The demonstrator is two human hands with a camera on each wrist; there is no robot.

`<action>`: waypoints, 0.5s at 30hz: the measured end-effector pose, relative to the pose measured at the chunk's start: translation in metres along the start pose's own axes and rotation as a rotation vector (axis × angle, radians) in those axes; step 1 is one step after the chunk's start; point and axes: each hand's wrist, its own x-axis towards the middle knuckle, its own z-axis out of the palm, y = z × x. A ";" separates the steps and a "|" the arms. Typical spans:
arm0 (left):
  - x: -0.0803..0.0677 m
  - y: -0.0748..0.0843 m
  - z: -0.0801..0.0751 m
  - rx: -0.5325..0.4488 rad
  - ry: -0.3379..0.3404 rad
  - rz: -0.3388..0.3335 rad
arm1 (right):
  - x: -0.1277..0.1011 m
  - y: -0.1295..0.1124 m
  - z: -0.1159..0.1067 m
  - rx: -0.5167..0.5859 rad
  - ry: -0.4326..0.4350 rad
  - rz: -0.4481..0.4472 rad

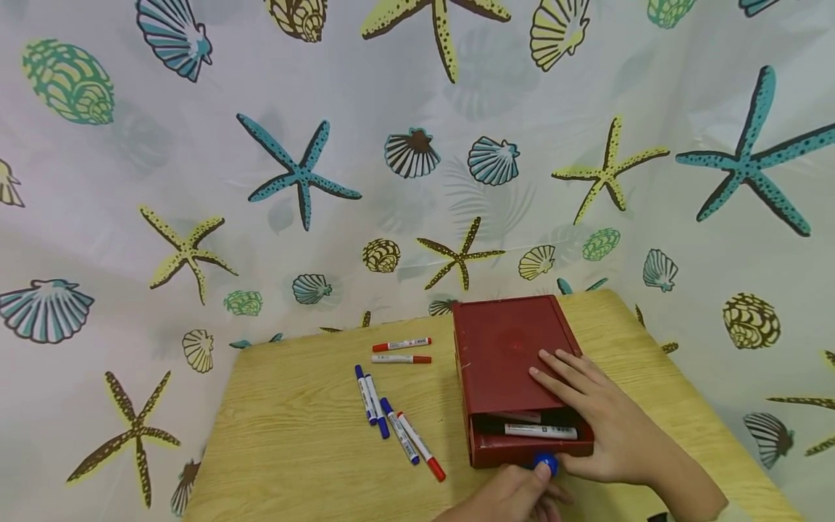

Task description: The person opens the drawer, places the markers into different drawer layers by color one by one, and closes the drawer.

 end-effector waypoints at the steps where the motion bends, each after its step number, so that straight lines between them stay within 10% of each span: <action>1: 0.001 -0.001 0.001 -0.002 0.002 -0.024 | 0.000 0.000 0.000 0.001 0.001 -0.003; 8: 0.009 -0.006 0.007 -0.196 0.012 -0.148 | -0.001 0.000 0.001 -0.003 0.004 -0.013; 15: 0.017 0.000 0.009 -0.412 -0.042 -0.120 | 0.000 -0.001 0.000 -0.002 -0.010 0.012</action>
